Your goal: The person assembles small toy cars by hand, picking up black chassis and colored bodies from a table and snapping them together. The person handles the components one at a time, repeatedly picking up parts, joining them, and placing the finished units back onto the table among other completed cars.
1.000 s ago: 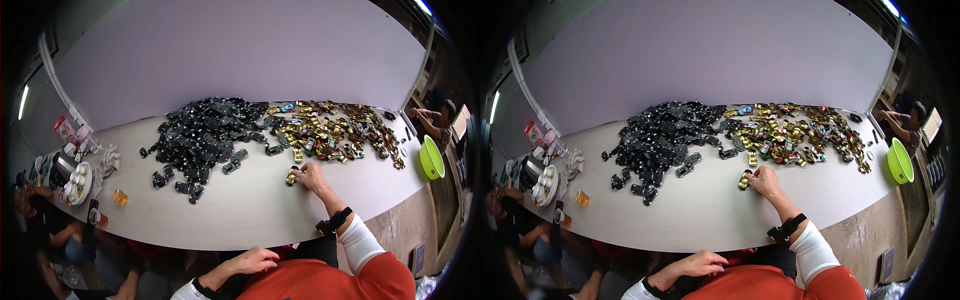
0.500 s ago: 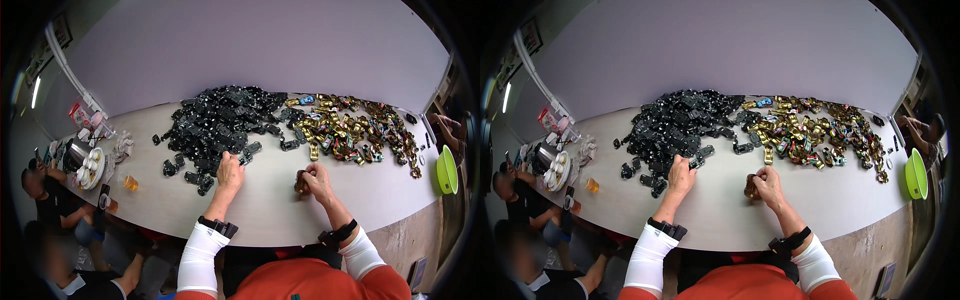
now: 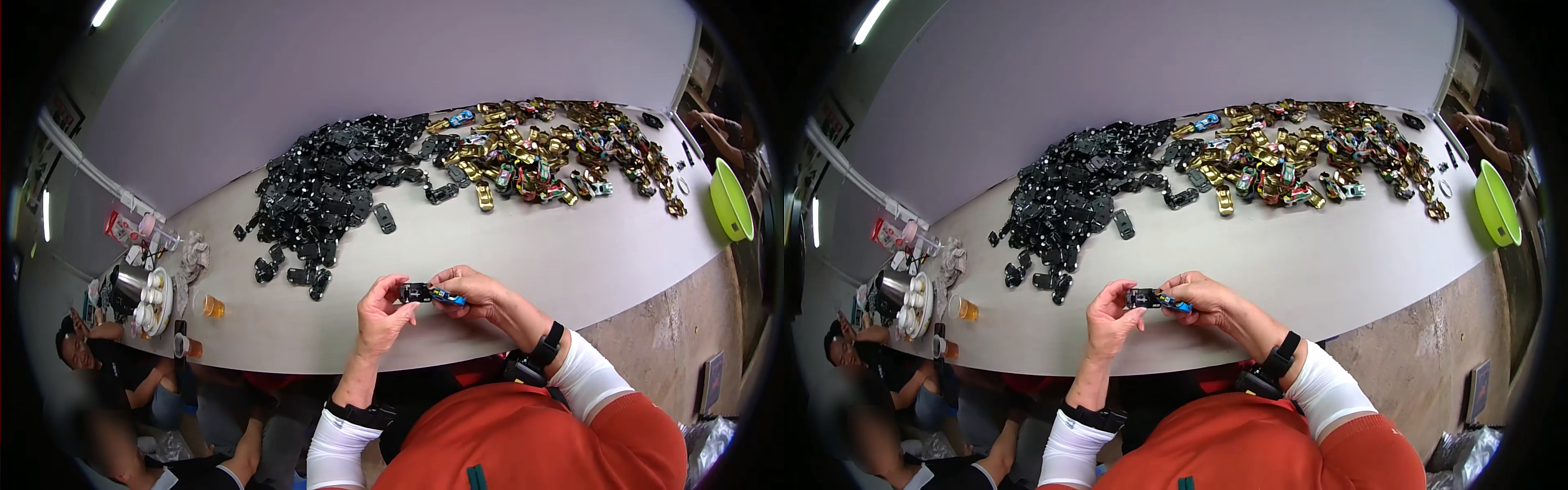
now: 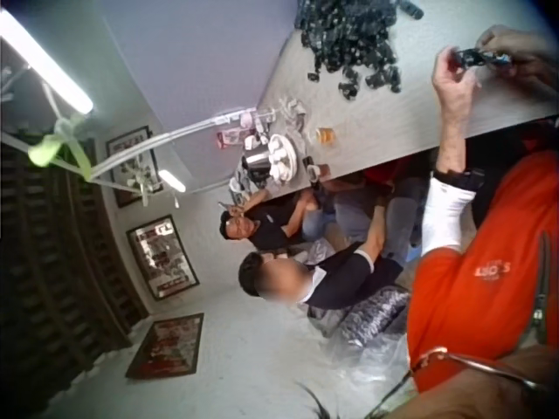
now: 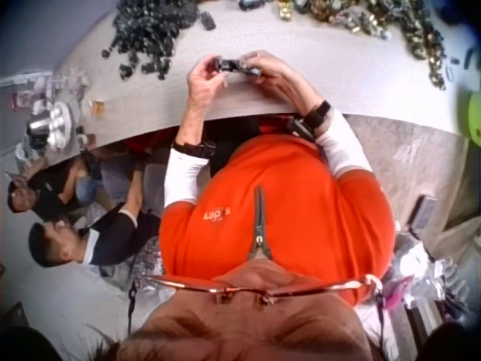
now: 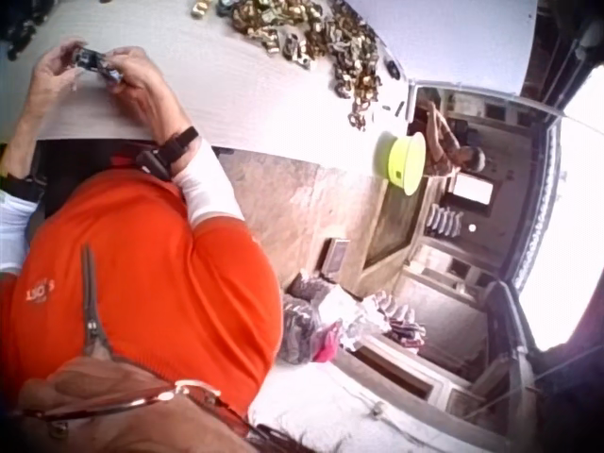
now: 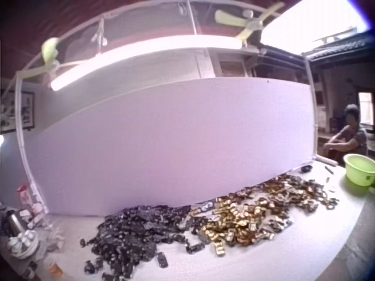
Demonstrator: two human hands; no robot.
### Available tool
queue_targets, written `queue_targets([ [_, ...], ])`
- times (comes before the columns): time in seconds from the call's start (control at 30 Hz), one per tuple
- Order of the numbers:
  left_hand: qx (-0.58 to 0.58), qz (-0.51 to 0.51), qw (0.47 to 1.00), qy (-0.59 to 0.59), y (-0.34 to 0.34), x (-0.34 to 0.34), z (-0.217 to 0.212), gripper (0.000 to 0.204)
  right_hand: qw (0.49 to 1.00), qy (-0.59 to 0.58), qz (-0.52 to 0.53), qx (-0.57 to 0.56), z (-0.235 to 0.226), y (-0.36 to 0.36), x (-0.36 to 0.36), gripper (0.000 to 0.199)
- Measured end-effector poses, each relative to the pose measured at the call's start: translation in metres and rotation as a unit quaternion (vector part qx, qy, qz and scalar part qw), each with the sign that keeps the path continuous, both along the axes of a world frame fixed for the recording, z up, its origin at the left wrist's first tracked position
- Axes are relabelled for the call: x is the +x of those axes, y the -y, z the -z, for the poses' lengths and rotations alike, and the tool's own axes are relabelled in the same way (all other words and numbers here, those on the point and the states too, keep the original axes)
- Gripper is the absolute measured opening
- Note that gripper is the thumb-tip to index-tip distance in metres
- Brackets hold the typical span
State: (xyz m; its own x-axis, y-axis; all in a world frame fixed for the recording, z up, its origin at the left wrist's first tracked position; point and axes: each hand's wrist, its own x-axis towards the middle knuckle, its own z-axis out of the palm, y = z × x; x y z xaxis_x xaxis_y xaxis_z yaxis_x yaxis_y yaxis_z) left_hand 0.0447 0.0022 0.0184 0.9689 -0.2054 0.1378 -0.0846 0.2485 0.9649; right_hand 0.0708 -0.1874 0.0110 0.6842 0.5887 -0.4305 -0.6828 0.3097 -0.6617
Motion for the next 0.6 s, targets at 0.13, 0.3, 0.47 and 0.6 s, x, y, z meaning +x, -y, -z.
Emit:
queue_targets([
  [0.13, -0.11, -0.007, 0.994, 0.006, 0.013, -0.005, 0.006, 0.034, 0.998, 0.052, 0.025, -0.028, -0.01, -0.002, -0.012, 0.015],
  [0.3, -0.221, 0.066, 0.965, -0.122, 0.013, -0.009, 0.015, 0.036, 0.84, 0.359, 0.259, -0.314, -0.001, 0.018, -0.009, 0.012],
  [0.47, -0.136, 0.137, 0.979, -0.067, 0.043, -0.018, 0.023, 0.036, 0.849, 0.318, 0.27, -0.324, -0.022, 0.019, -0.017, 0.008],
  [0.6, -0.183, 0.156, 0.962, -0.131, 0.042, -0.022, 0.013, 0.035, 0.857, 0.339, 0.236, -0.309, -0.015, 0.018, -0.023, 0.015],
])
